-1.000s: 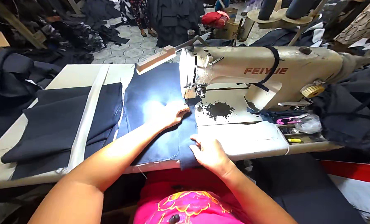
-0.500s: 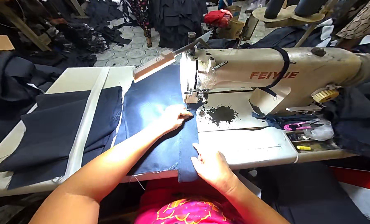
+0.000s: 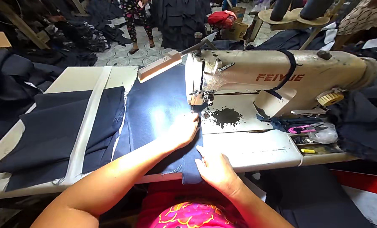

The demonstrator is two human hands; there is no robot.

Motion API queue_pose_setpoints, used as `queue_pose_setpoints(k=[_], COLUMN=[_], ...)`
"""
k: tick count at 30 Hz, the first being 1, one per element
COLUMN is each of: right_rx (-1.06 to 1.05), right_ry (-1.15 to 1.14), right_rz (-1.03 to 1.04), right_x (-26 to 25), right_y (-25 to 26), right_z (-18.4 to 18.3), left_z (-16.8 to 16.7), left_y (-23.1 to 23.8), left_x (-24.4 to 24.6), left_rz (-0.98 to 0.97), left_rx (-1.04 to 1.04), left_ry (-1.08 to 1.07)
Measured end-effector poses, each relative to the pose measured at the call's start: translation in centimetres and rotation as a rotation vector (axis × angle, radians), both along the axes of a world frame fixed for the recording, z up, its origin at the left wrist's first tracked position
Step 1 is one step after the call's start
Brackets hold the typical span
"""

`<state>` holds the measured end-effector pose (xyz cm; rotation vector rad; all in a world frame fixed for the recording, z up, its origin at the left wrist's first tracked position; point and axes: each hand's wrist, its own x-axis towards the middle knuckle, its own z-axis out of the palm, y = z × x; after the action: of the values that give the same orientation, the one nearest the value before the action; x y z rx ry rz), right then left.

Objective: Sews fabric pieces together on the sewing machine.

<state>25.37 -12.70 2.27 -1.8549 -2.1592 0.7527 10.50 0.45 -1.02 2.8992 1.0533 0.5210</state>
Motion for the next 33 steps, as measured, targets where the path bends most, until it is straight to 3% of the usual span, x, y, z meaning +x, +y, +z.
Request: queue_pose_setpoints(k=[13,33], right_rx=[-0.113,-0.055], right_ry=[-0.058,-0.066], right_rz=[0.048,0.032], right_x=[-1.2,-1.3], right_y=[-0.1,0.3], right_z=[0.5,0.4], left_z=[-0.4,-0.5], left_y=[-2.5,-1.2], left_x=[-1.4,-1.7], left_rz=[0.196,0.191], left_rx=[-0.240,-0.219], left_ry=[0.035,0.034])
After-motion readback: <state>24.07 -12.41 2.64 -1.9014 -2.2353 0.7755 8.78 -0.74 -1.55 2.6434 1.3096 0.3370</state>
